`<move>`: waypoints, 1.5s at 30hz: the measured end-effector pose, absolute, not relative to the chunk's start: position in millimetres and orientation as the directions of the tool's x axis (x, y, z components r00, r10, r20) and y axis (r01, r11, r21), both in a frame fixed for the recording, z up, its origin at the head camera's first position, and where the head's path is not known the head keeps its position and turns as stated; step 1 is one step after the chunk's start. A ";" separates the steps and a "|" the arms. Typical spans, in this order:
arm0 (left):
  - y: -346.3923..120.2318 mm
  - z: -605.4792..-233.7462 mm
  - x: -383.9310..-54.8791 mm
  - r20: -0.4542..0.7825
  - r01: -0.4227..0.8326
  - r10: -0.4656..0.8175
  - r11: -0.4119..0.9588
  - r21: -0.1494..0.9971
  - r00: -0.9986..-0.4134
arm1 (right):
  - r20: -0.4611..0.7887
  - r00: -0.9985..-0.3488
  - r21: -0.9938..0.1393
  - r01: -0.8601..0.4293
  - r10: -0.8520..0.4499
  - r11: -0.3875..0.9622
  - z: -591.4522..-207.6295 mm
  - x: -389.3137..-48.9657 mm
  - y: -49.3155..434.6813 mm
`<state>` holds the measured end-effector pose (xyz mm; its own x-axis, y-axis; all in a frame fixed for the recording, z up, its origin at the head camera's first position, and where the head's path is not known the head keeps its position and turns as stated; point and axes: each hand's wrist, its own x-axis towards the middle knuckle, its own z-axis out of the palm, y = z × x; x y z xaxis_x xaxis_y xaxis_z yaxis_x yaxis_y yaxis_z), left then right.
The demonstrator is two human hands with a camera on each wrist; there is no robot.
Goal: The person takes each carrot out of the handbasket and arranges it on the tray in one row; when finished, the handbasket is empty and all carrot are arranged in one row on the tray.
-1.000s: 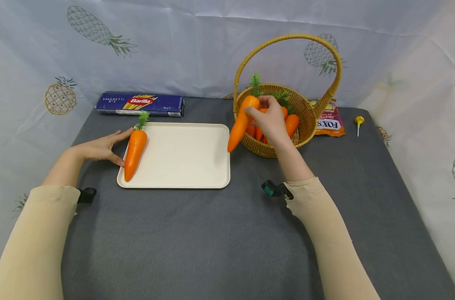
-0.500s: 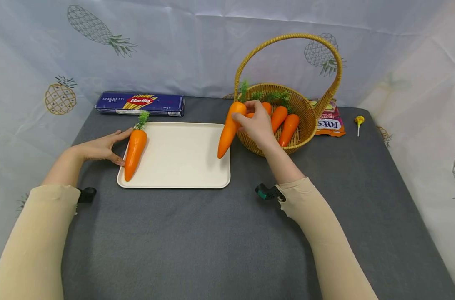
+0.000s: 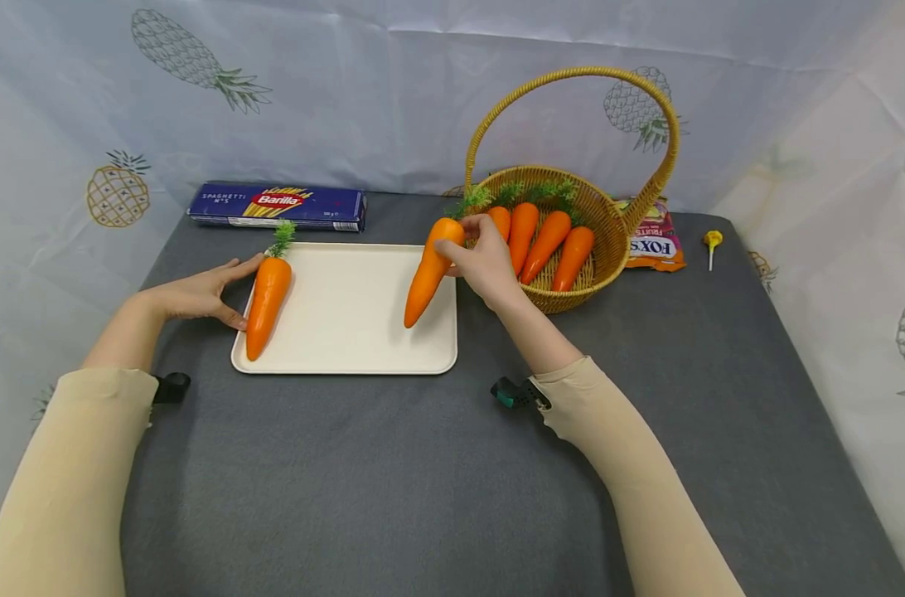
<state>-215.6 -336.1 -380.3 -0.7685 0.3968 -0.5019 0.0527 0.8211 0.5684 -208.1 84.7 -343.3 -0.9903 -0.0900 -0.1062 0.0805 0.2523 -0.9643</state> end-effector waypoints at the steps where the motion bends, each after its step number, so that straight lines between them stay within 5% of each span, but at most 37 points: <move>1: -336.1 -380.3 -215.6 -0.502 0.054 0.397 0.822 0.567 -0.768 | -0.104 -0.990 -0.964 0.076 -0.097 0.256 -344.2 -207.7 82.7; 45: -337.2 -381.0 -216.6 -0.513 0.042 0.386 0.827 0.560 -0.767 | -0.206 -0.961 -0.932 0.136 -0.183 0.335 -376.5 -205.5 -7.1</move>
<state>-216.6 -337.2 -381.0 -0.7669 0.3861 -0.5126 0.0423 0.8274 0.5600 -205.5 -7.1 -376.5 -0.9614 -0.1827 -0.2057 0.1358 0.3349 -0.9324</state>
